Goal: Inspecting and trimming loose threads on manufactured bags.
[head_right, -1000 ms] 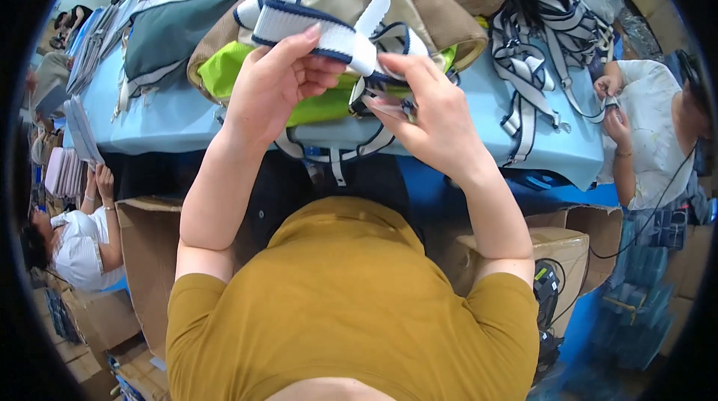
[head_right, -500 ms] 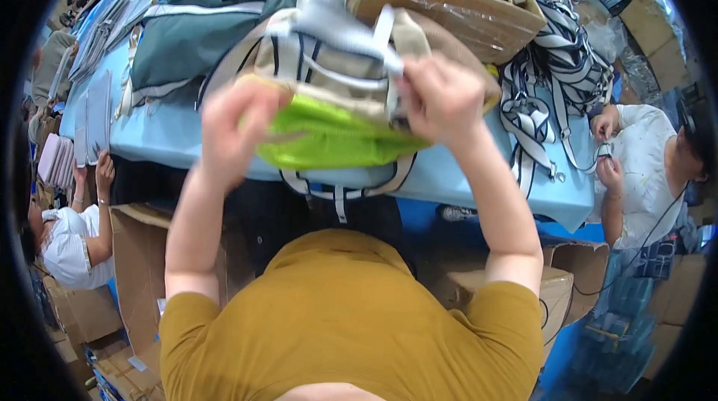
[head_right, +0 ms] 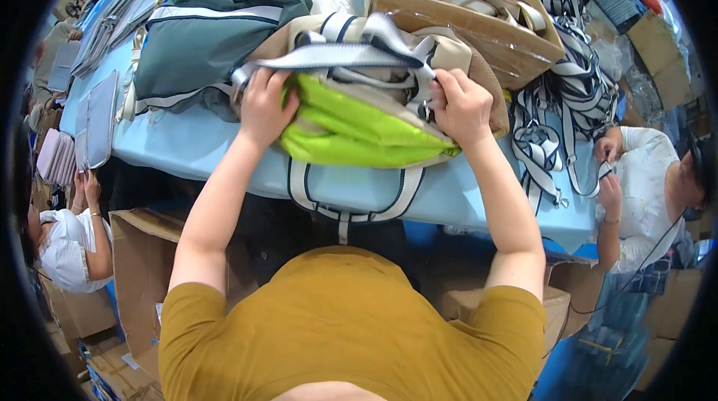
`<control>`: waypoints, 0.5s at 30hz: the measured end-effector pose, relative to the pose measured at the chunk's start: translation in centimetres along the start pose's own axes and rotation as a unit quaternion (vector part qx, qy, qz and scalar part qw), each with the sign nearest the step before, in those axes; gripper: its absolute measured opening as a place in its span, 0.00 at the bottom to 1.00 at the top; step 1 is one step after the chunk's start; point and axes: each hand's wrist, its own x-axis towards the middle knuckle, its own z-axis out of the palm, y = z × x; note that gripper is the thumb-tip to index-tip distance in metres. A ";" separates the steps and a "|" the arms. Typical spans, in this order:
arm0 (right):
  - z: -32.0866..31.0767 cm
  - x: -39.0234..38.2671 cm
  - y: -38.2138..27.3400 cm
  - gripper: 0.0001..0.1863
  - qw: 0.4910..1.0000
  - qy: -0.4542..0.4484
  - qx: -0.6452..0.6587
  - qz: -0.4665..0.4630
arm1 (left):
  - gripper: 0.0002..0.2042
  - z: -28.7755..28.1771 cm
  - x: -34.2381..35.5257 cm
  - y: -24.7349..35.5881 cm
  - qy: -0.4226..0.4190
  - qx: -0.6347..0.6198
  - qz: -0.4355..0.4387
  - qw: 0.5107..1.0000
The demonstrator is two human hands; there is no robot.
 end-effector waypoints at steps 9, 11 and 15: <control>-2.0 -1.7 -4.3 0.12 0.952 -0.280 0.030 -0.116 | 0.14 -5.7 -6.1 3.4 0.081 -0.101 -0.031 0.991; -2.1 -1.7 -4.2 0.16 0.942 -0.314 0.103 -0.062 | 0.10 -7.5 -11.7 6.2 0.061 -0.161 -0.132 0.976; -4.4 -0.8 -4.3 0.15 0.934 -0.255 0.245 0.050 | 0.24 -4.9 -20.8 8.7 -0.189 -0.422 -0.553 0.693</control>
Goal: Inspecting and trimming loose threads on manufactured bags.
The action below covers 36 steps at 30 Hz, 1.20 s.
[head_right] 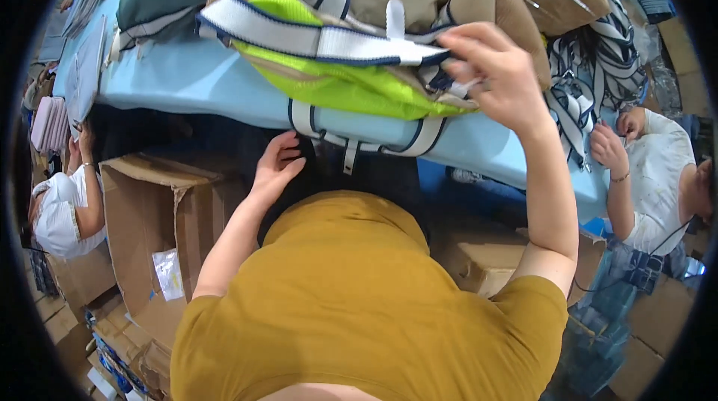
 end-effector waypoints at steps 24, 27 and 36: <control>4.5 -7.0 -9.4 0.09 0.935 0.040 0.227 0.270 | 0.12 4.8 -1.9 11.5 -0.259 -0.391 -0.011 0.883; 4.4 -6.0 -8.7 0.10 0.902 0.038 0.306 0.303 | 0.13 5.2 -2.1 12.2 -0.244 -0.396 -0.018 0.885; 3.4 -6.6 -9.8 0.11 0.950 0.050 0.164 0.261 | 0.13 5.2 -2.3 14.4 -0.194 -0.373 -0.102 0.901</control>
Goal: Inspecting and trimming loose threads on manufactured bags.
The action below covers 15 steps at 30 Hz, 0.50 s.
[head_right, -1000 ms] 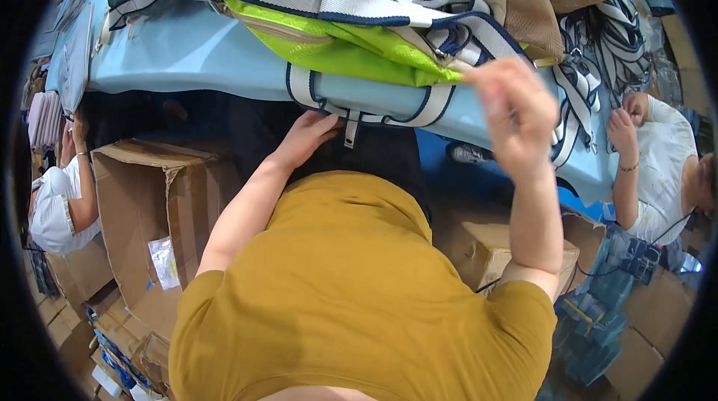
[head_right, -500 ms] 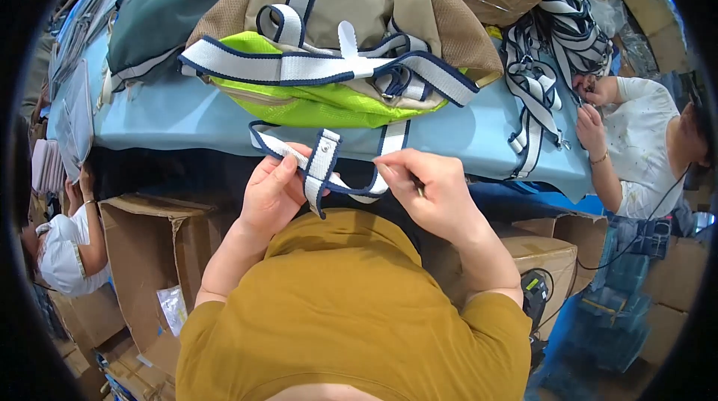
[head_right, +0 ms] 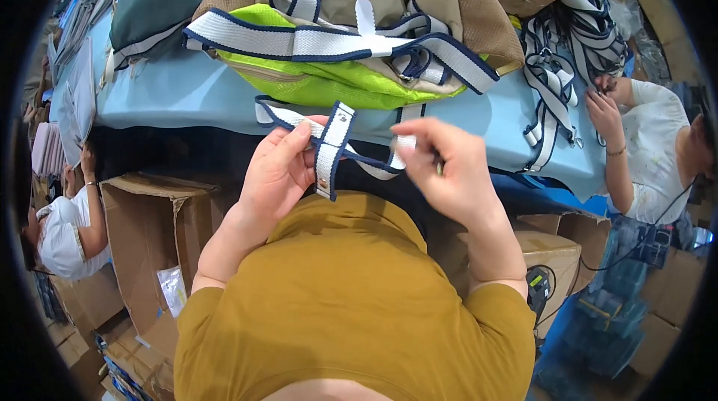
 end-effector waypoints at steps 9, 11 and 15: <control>2.1 0.1 2.6 0.04 0.996 -0.025 0.050 -0.068 | 0.17 1.0 -0.2 1.0 -0.051 -0.036 -0.015 0.998; 2.1 0.2 3.5 0.04 0.996 -0.029 0.076 -0.030 | 0.18 0.0 -0.4 1.0 -0.067 -0.023 -0.115 0.991; 2.3 0.6 3.5 0.07 0.996 -0.041 0.074 -0.032 | 0.11 0.7 -1.2 1.1 -0.061 0.045 -0.145 0.987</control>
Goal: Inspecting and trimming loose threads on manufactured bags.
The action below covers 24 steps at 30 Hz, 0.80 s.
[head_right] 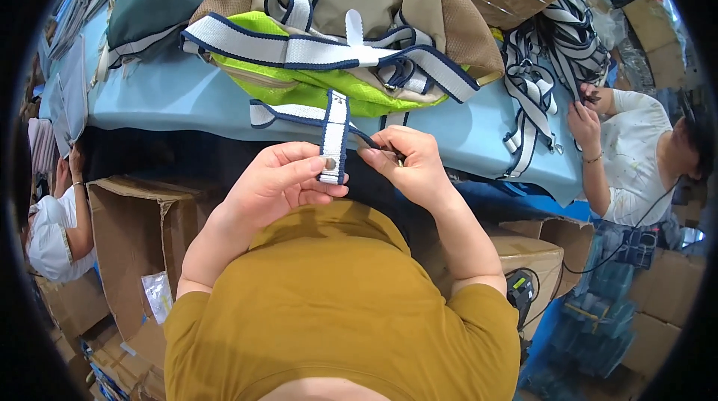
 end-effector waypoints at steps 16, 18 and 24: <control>-0.3 -0.6 -0.6 0.19 0.963 0.039 -0.166 -0.210 | 0.10 -0.9 0.9 -0.6 0.025 0.044 0.009 0.999; 0.1 -0.5 -0.4 0.20 0.928 0.038 -0.208 -0.306 | 0.10 -0.9 1.1 -0.9 0.042 0.060 0.028 0.997; 1.2 0.2 -1.4 0.06 0.965 0.086 -0.113 -0.223 | 0.12 0.2 1.2 -0.1 0.057 0.136 0.025 0.989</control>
